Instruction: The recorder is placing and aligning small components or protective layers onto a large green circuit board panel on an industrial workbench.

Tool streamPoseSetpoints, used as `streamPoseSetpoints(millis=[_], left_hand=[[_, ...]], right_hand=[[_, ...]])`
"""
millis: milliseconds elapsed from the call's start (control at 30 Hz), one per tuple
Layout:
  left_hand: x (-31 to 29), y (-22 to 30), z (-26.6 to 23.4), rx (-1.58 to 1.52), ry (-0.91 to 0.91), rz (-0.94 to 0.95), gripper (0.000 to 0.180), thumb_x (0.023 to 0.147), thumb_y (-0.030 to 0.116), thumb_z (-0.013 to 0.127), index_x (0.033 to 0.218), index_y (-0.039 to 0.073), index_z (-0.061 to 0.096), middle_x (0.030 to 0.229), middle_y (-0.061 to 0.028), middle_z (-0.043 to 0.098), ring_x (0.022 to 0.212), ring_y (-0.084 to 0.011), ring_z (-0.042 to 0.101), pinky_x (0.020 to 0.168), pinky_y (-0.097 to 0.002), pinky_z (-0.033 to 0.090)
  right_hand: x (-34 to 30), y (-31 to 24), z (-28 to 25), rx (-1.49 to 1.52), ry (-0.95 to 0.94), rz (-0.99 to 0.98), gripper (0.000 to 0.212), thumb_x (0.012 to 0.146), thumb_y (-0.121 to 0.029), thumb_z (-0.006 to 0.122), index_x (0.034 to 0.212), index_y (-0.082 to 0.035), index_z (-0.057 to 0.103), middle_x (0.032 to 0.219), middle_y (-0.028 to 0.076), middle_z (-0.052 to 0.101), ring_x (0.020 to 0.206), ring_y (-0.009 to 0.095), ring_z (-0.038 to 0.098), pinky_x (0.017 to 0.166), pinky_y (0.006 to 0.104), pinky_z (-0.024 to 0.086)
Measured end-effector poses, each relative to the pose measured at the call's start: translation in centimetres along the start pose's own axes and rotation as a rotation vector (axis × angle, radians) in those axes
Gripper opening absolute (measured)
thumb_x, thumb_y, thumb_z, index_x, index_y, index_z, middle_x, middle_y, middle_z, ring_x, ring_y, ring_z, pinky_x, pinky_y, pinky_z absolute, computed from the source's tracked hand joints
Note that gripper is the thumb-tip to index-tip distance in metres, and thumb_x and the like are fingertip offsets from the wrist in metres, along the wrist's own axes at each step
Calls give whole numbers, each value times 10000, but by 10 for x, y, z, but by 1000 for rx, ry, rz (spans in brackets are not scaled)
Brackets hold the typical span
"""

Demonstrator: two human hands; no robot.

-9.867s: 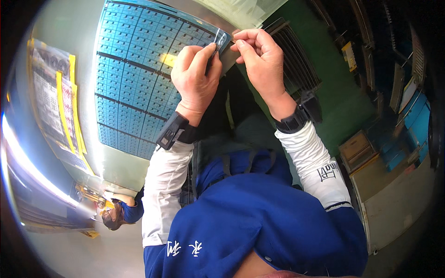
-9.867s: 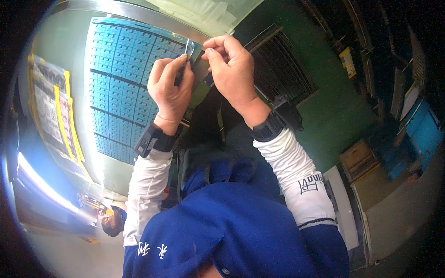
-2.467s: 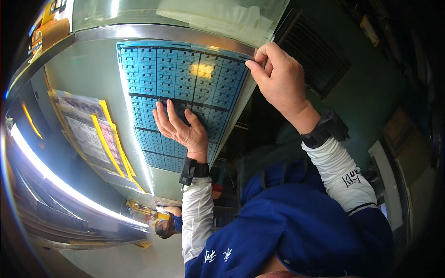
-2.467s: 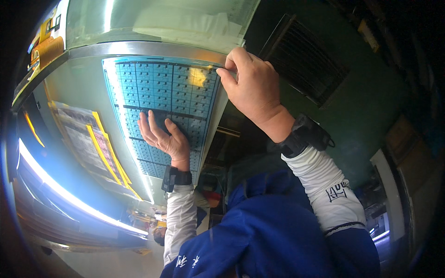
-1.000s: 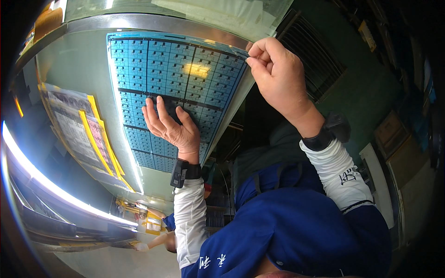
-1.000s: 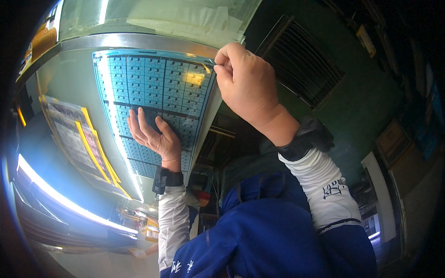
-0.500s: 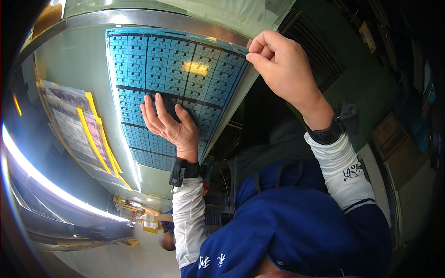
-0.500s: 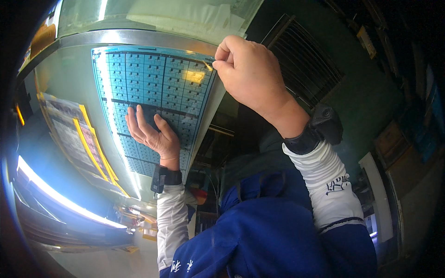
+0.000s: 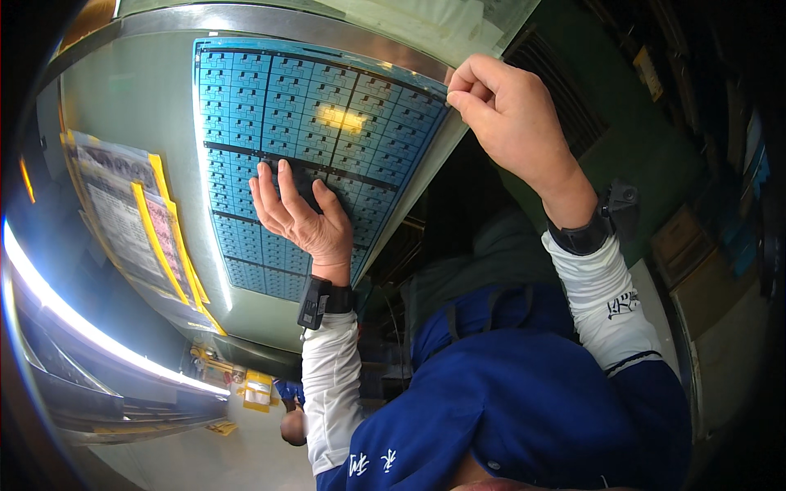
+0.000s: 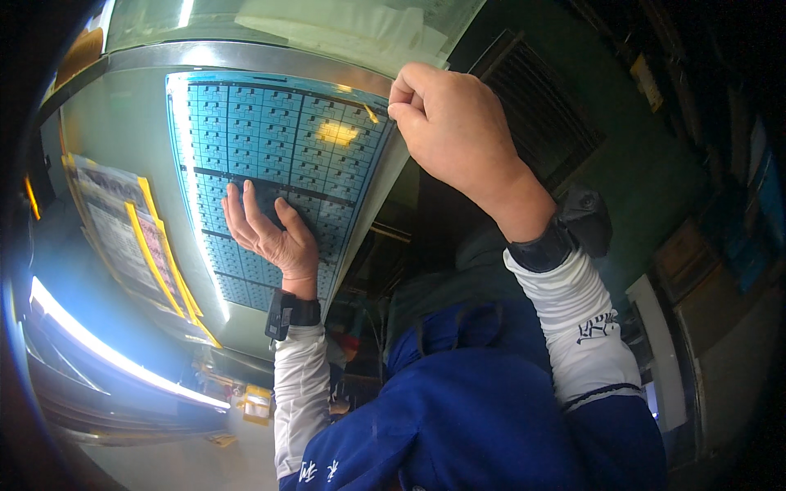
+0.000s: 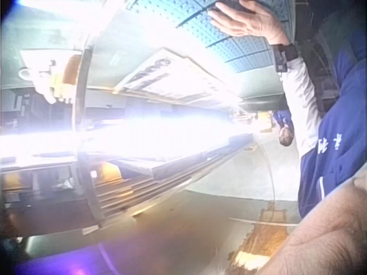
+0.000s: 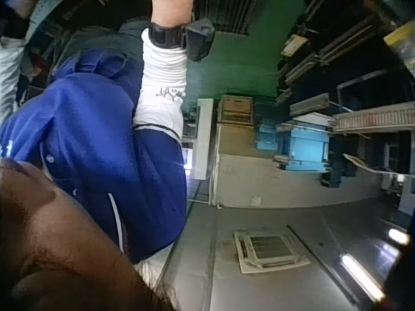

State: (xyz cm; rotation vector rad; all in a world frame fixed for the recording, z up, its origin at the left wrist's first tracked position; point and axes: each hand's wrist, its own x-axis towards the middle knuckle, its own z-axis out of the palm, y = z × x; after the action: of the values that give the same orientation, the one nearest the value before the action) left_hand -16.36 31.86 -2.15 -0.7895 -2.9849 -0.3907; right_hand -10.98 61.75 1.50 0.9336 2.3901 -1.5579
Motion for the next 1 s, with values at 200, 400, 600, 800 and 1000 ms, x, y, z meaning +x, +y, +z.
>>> streamPoseSetpoints(millis=[200,400,600,800,1000], left_hand=[[1,0,-3,10,-1,-1,525,1042,245,581,1531,79,489,1601,-165,435,1516,-407,324,1241,-558,222],[0,0,-2,16,-3,-6,525,1035,237,589,1526,77,495,1599,-160,444,1513,-407,336,1243,-556,228],[2,1,-3,26,4,-4,524,1034,237,590,1523,73,498,1592,-165,452,1510,-409,341,1241,-555,236],[2,3,-3,16,-3,-7,524,1030,221,595,1521,66,498,1593,-172,454,1510,-419,339,1240,-557,238],[2,2,-4,20,1,-1,536,1017,192,606,1523,56,490,1602,-177,446,1510,-426,337,1239,-557,238]], right_hand=[[-1,-2,2,-13,11,-37,64,901,-81,703,891,-29,669,739,160,694,680,341,694,624,412,529],[-2,-1,1,-78,5,-142,80,897,-63,701,896,-35,626,768,154,686,697,342,683,623,417,509],[-2,1,-2,5,-7,-178,88,886,-36,705,900,-34,618,761,147,670,680,332,671,615,409,500],[-1,-2,-6,55,-47,-101,93,883,-38,712,875,-33,619,756,144,677,671,321,677,604,392,496],[0,-3,4,-35,45,-125,125,881,-55,735,862,-31,614,737,138,673,648,320,663,590,396,488]])
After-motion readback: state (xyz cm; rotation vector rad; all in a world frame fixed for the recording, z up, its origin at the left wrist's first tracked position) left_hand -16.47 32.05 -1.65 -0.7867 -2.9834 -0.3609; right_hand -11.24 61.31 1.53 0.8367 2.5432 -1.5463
